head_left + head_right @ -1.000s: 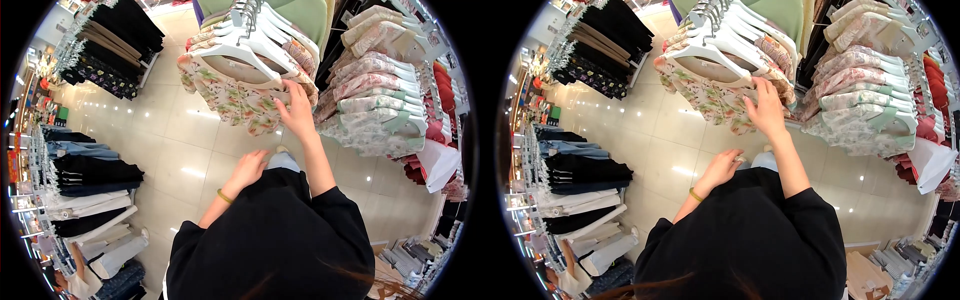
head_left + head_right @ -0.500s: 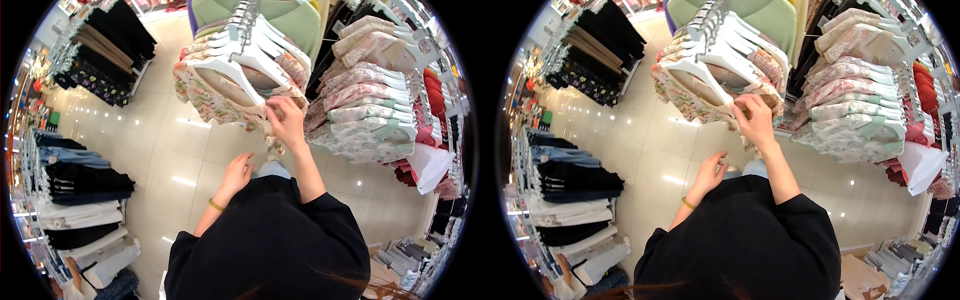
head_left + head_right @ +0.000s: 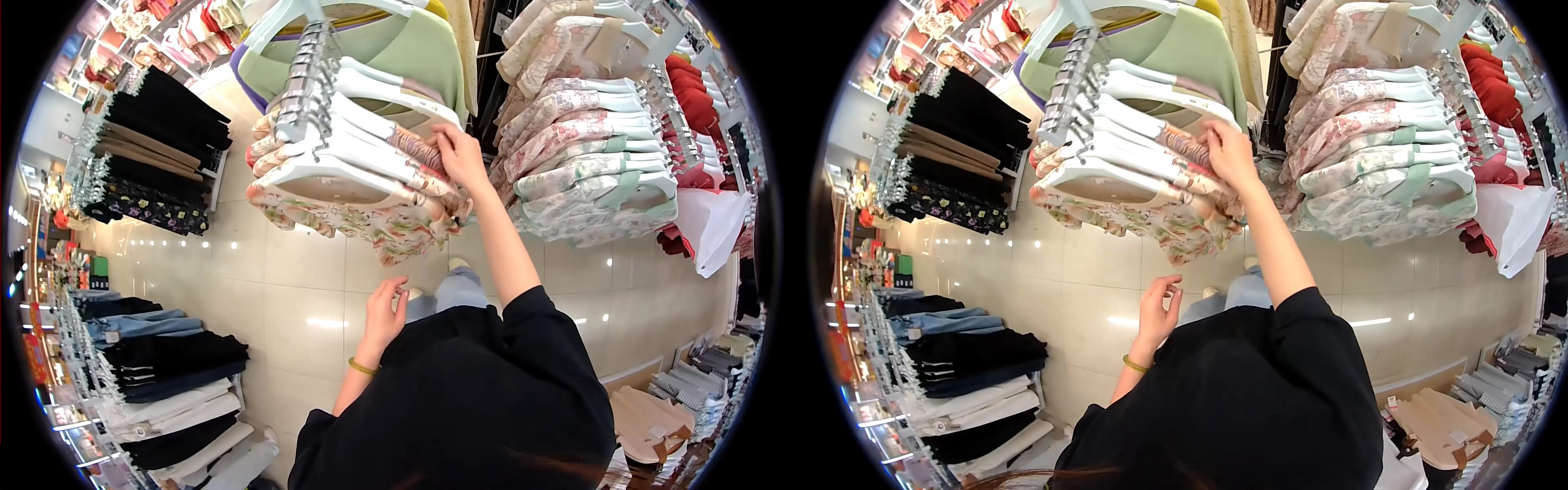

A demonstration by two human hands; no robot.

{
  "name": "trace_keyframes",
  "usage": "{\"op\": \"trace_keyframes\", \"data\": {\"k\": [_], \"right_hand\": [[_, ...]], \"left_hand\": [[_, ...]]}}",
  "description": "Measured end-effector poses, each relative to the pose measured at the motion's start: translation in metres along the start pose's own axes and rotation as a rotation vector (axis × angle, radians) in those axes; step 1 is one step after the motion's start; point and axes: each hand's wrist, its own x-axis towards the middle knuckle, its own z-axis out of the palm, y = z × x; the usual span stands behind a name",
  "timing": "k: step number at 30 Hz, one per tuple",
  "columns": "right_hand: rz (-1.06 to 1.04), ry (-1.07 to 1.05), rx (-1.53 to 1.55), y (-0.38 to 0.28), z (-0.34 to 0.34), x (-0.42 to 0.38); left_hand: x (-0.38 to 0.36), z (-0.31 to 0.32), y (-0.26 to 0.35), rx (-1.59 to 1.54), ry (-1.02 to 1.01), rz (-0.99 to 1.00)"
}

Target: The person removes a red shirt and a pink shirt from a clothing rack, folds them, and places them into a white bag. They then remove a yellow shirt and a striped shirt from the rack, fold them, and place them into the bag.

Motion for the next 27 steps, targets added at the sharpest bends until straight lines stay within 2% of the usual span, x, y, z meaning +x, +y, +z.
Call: {"op": "trace_keyframes", "data": {"k": [1, 3, 4, 6, 8, 10, 11, 13, 14, 16, 18, 20, 22, 23, 27], "right_hand": [[0.022, -0.027, -0.007, -0.001, 0.001, -0.001], [0.064, -0.080, -0.003, -0.006, 0.001, -0.002], [0.079, -0.124, 0.030, -0.008, 0.000, -0.001], [0.020, -0.144, 0.068, -0.005, 0.000, 0.001], [-0.021, -0.181, 0.058, 0.001, -0.002, 0.000], [-0.070, -0.250, 0.072, 0.002, -0.009, 0.002], [-0.127, -0.261, -0.009, 0.010, -0.010, 0.005], [-0.129, -0.286, -0.015, 0.016, -0.013, 0.011], [-0.129, -0.308, -0.027, 0.016, -0.014, 0.015], [-0.179, -0.306, -0.041, 0.018, -0.017, 0.025], [-0.162, -0.206, -0.076, 0.024, -0.016, 0.039], [-0.069, -0.102, -0.045, 0.030, -0.010, 0.057], [-0.090, -0.025, -0.111, 0.039, -0.004, 0.076], [-0.151, 0.001, -0.077, 0.042, -0.001, 0.083], [-0.100, -0.016, 0.008, 0.043, 0.008, 0.092]], "left_hand": [[0.006, 0.001, 0.006, 0.009, -0.012, -0.003], [0.022, 0.002, 0.022, 0.064, 0.186, 0.225], [0.034, 0.001, 0.033, 0.068, 0.182, 0.222], [0.068, -0.005, 0.060, 0.204, 0.350, 0.424], [0.107, -0.011, 0.085, 0.351, 0.324, 0.476], [0.146, -0.009, 0.110, 0.581, 0.202, 0.410], [0.163, -0.005, 0.114, 0.586, 0.206, 0.403], [0.190, 0.003, 0.120, 0.894, 0.073, 0.418], [0.196, 0.007, 0.118, 0.899, 0.080, 0.407], [0.204, 0.014, 0.112, 1.031, -0.091, 0.236], [0.204, 0.013, 0.115, 1.038, -0.068, 0.215], [0.200, 0.008, 0.120, 1.084, -0.190, 0.105], [0.191, 0.006, 0.112, 1.067, -0.125, 0.131], [0.187, 0.004, 0.110, 1.057, -0.112, 0.153], [0.180, 0.001, 0.114, 1.050, -0.122, 0.124]]}}
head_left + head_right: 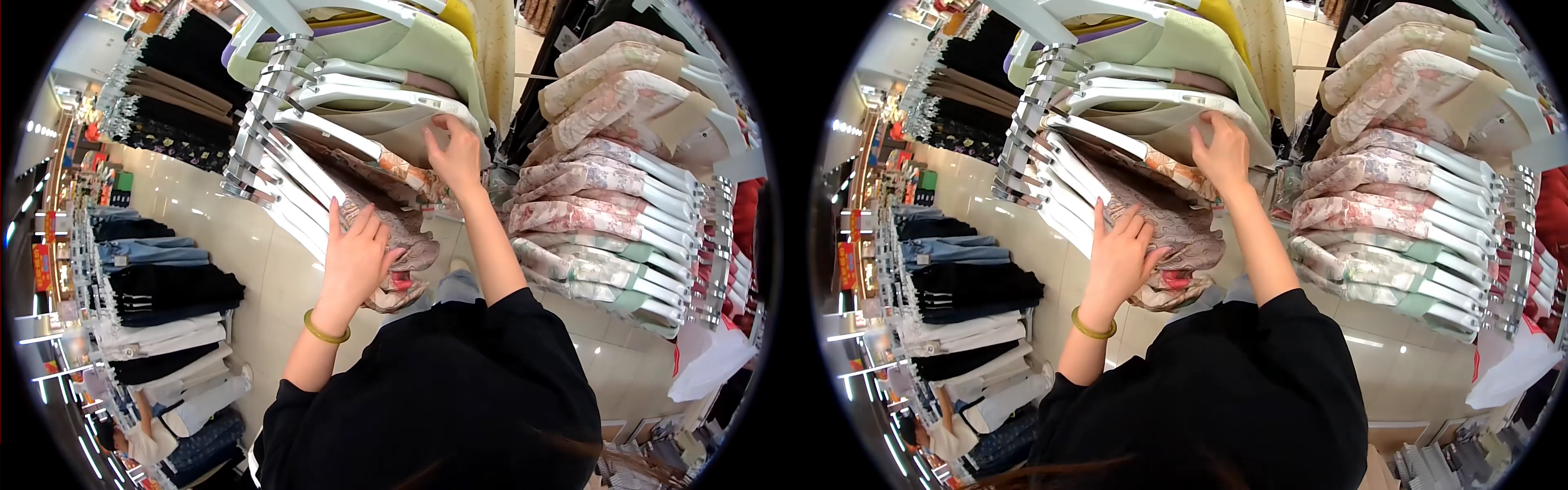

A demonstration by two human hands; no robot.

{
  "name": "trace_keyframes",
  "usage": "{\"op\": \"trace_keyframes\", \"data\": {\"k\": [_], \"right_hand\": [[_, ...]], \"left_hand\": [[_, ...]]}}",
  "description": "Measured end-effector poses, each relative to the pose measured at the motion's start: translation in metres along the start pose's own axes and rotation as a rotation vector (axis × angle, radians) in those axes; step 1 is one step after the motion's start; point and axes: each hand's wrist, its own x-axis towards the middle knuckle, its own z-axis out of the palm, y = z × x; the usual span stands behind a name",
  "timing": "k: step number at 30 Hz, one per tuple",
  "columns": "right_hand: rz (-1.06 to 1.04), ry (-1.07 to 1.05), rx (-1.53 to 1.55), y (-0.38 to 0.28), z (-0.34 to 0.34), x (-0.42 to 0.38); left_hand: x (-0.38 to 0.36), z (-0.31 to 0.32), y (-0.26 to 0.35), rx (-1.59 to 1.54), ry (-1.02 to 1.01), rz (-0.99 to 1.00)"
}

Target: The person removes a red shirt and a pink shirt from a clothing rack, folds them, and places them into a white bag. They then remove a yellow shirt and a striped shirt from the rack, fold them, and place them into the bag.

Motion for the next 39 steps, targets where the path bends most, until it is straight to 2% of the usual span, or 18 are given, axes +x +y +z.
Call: {"op": "trace_keyframes", "data": {"k": [4, 7, 10, 11, 24, 27, 30, 31, 33, 34, 36, 39], "right_hand": [[-0.102, -0.014, 0.138, -0.014, 0.001, -0.012], [-0.258, -0.155, 0.081, -0.018, 0.005, -0.019], [-0.032, -0.116, 0.131, -0.006, 0.017, -0.014], [-0.069, -0.054, 0.150, -0.005, 0.020, -0.010], [-0.067, -0.073, 0.095, -0.002, 0.018, 0.007], [-0.058, -0.080, 0.071, -0.003, 0.016, 0.007], [-0.096, -0.083, 0.038, -0.001, 0.016, 0.009], [-0.104, -0.091, 0.025, -0.002, 0.016, 0.010], [-0.117, -0.100, -0.005, 0.003, 0.020, 0.013], [-0.108, -0.106, -0.037, 0.003, 0.022, 0.014], [-0.100, -0.130, -0.107, 0.001, 0.023, 0.016], [-0.103, -0.164, -0.142, 0.006, 0.026, 0.019]], "left_hand": [[0.000, -0.002, 0.003, 0.000, -0.009, -0.019], [0.001, -0.002, 0.006, 0.024, -0.007, -0.039], [0.000, -0.002, 0.006, 0.037, -0.022, -0.052], [-0.002, -0.002, 0.006, 0.034, -0.025, -0.082], [-0.013, -0.002, 0.016, 0.001, -0.055, -0.111], [-0.017, 0.003, 0.022, -0.032, 0.048, -0.085], [-0.034, 0.023, 0.043, -0.208, 0.415, -0.289], [-0.037, 0.023, 0.052, -0.201, 0.417, -0.307], [-0.039, 0.024, 0.068, -0.265, 0.261, -0.312], [-0.037, 0.027, 0.072, -0.262, 0.270, -0.335], [-0.030, 0.033, 0.077, -0.113, 0.103, -0.118], [-0.018, 0.039, 0.077, -0.055, 0.171, -0.094]]}}
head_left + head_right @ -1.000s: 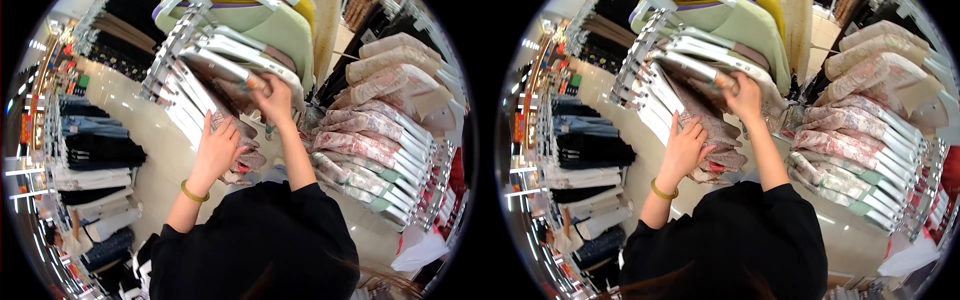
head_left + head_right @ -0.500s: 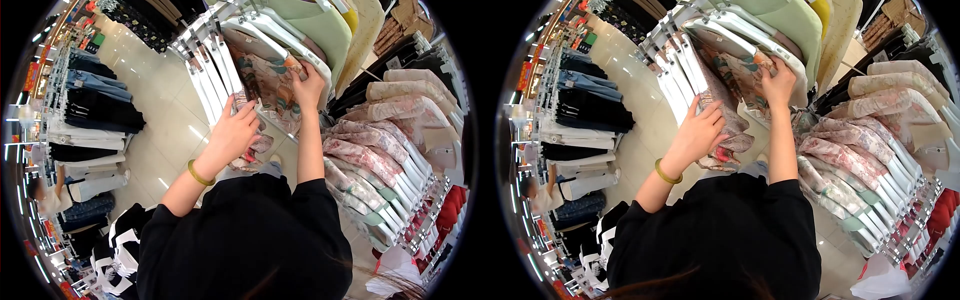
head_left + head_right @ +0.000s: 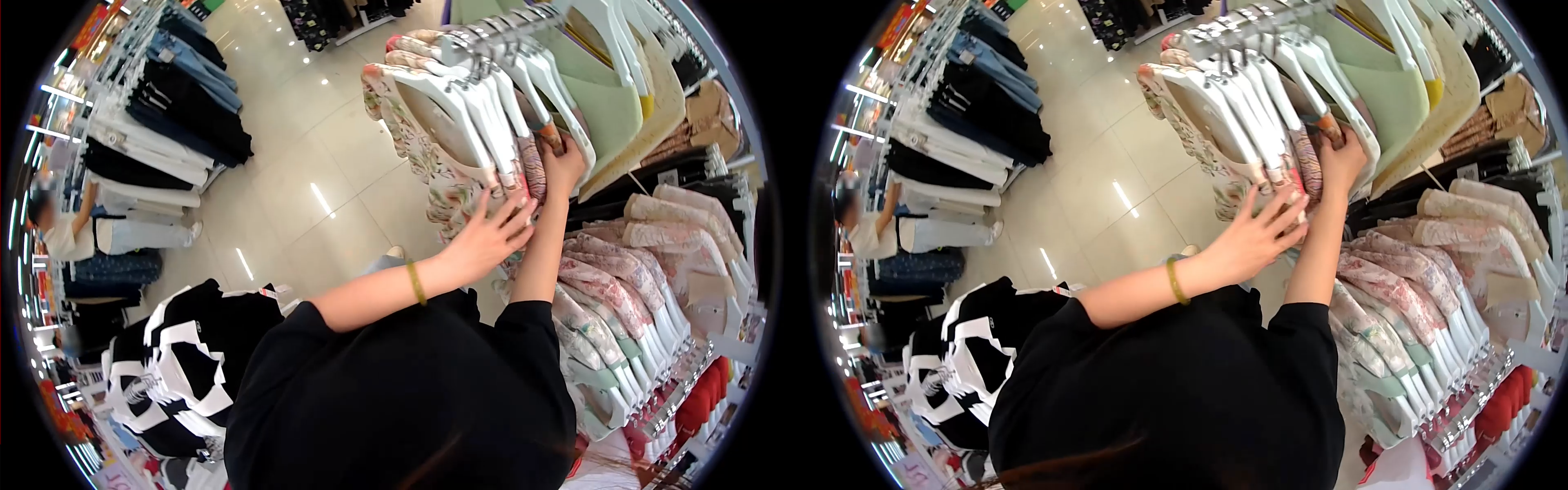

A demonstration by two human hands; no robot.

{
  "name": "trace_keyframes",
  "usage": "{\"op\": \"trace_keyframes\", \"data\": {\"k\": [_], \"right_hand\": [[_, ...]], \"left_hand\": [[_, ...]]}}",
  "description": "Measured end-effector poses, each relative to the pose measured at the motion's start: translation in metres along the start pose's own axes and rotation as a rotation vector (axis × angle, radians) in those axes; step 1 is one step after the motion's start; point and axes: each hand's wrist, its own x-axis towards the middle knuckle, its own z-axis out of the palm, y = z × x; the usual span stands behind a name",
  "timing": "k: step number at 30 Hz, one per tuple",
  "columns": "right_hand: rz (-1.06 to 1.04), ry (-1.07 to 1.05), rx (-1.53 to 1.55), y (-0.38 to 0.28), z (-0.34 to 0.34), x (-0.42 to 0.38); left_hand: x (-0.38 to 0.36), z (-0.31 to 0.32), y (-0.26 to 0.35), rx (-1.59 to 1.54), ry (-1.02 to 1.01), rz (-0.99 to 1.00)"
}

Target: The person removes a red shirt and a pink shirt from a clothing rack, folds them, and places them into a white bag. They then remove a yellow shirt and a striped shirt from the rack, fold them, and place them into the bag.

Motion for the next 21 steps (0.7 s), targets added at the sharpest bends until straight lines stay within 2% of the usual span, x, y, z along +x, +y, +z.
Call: {"op": "trace_keyframes", "data": {"k": [4, 12, 16, 21], "right_hand": [[-0.015, -0.030, 0.005, -0.001, -0.003, -0.001], [0.010, 0.008, 0.068, -0.007, -0.011, -0.016], [0.048, 0.222, 0.113, -0.024, -0.030, -0.028], [0.040, 0.289, 0.167, -0.039, -0.054, -0.027]], "left_hand": [[0.005, 0.002, -0.001, 0.052, 0.061, 0.008], [-0.004, 0.005, -0.008, 0.083, 0.019, 0.040], [-0.011, 0.006, -0.015, 0.071, 0.029, 0.057], [-0.023, 0.004, -0.022, 0.104, -0.038, 0.043]]}}
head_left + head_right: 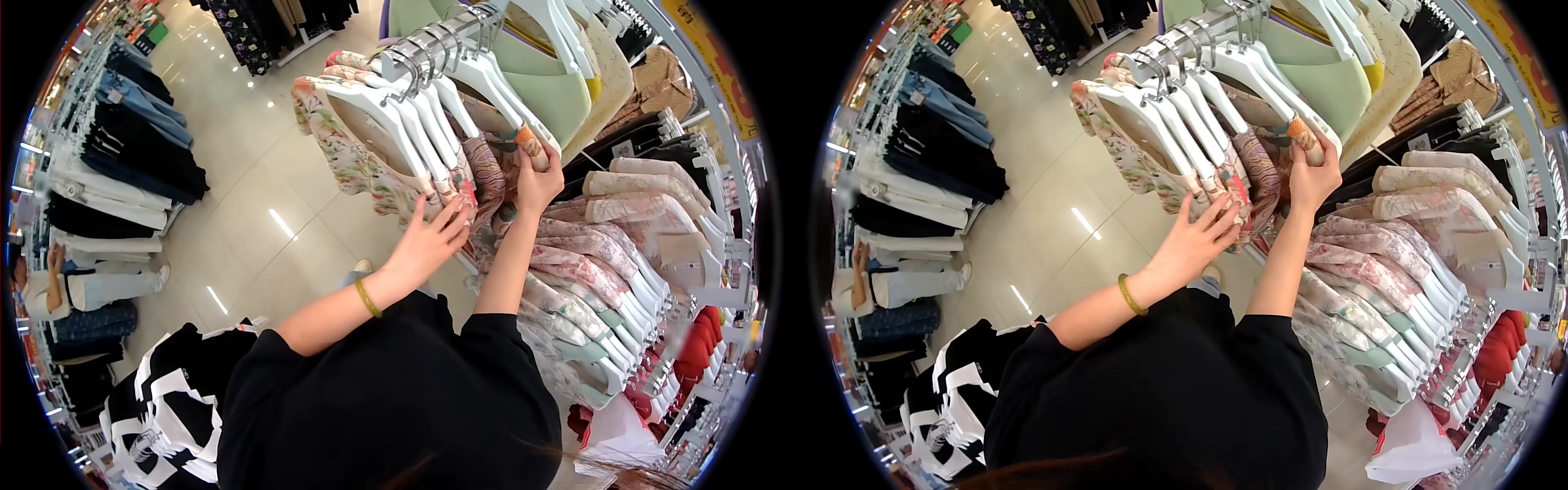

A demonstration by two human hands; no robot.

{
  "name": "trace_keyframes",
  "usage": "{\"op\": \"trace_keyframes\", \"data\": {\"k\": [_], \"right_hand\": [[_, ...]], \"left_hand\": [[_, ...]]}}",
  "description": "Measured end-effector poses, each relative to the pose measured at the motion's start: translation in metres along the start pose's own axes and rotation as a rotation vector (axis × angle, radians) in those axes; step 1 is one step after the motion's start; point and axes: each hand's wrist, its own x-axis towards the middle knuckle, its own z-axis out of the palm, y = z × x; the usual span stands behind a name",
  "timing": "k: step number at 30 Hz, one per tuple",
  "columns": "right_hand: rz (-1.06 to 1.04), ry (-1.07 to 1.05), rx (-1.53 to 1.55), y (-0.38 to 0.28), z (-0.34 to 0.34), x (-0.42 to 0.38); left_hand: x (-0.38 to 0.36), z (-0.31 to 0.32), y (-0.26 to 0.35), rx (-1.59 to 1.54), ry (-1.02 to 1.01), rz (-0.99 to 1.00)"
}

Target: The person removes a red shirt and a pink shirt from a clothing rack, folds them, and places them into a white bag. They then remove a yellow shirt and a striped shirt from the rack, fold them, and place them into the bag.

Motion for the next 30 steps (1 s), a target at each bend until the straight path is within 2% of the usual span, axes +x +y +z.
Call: {"op": "trace_keyframes", "data": {"k": [5, 15, 21, 23, 25, 27, 29, 30], "right_hand": [[0.017, 0.088, 0.185, 0.000, -0.007, 0.008], [-0.012, 0.166, 0.216, 0.006, -0.015, 0.014], [-0.037, 0.147, 0.009, 0.024, -0.018, 0.002], [0.028, 0.145, -0.034, 0.026, -0.016, -0.007], [0.004, 0.130, -0.037, 0.039, -0.016, -0.013], [0.053, 0.055, -0.183, 0.044, -0.019, -0.022], [0.044, 0.064, -0.216, 0.044, -0.020, -0.038], [0.089, 0.043, -0.163, 0.041, -0.020, -0.048]], "left_hand": [[-0.004, -0.001, -0.004, -0.002, -0.032, -0.015], [-0.006, -0.005, -0.008, -0.018, -0.019, 0.000], [-0.013, -0.005, -0.014, -0.030, -0.039, 0.059], [-0.017, -0.002, -0.018, -0.033, -0.055, 0.130], [-0.023, 0.008, -0.020, -0.054, -0.052, 0.179], [-0.031, 0.022, -0.022, -0.072, -0.048, 0.225], [-0.045, 0.037, -0.023, -0.184, -0.171, 0.182], [-0.052, 0.042, -0.026, -0.182, -0.169, 0.188]]}}
